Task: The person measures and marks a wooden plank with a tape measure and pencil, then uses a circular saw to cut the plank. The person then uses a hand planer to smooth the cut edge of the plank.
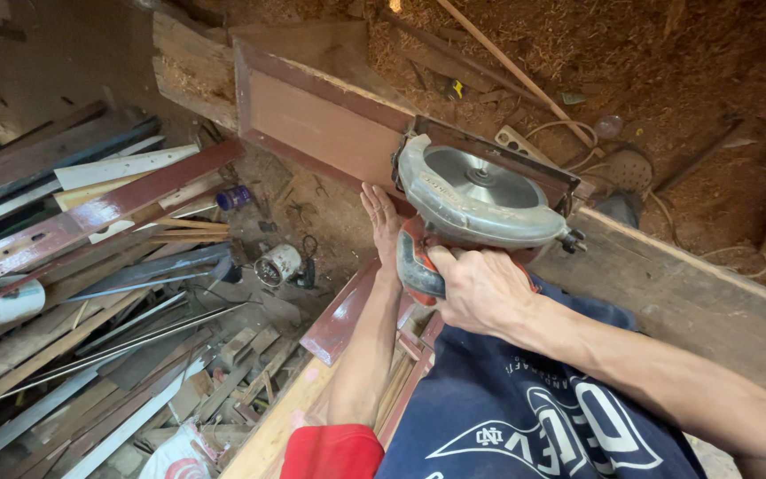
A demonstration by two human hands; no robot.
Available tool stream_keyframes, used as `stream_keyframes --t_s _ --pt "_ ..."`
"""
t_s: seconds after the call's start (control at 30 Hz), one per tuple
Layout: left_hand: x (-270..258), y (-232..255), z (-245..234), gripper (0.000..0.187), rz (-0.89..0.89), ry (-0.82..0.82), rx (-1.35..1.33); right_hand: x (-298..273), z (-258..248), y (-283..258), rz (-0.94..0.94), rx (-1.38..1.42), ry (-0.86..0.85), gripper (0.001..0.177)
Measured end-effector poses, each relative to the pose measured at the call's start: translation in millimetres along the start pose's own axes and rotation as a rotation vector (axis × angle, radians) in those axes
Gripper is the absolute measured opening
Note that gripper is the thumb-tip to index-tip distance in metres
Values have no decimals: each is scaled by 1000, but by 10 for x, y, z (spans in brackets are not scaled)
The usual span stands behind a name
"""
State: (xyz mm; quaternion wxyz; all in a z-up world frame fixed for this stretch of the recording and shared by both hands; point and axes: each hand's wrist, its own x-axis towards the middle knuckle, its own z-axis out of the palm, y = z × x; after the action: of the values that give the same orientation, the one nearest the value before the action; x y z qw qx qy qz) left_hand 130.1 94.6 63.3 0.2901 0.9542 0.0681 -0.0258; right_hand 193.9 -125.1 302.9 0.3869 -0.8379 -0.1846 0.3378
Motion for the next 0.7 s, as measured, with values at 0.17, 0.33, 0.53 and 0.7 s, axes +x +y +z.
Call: stream_keyframes --t_s 0.17,0.33,0.53,0.7 --pt "7 -53 44 109 330 154 576 101 11 -80 22 -19 -9 49" --pt "27 -126 128 102 27 76 -27 224 41 -164 21 -24 -5 45" --pt "8 26 -5 80 240 81 344 373 93 -206 14 -21 -5 43" --pt "-48 21 -65 83 164 -19 324 476 157 -232 -4 19 21 33"
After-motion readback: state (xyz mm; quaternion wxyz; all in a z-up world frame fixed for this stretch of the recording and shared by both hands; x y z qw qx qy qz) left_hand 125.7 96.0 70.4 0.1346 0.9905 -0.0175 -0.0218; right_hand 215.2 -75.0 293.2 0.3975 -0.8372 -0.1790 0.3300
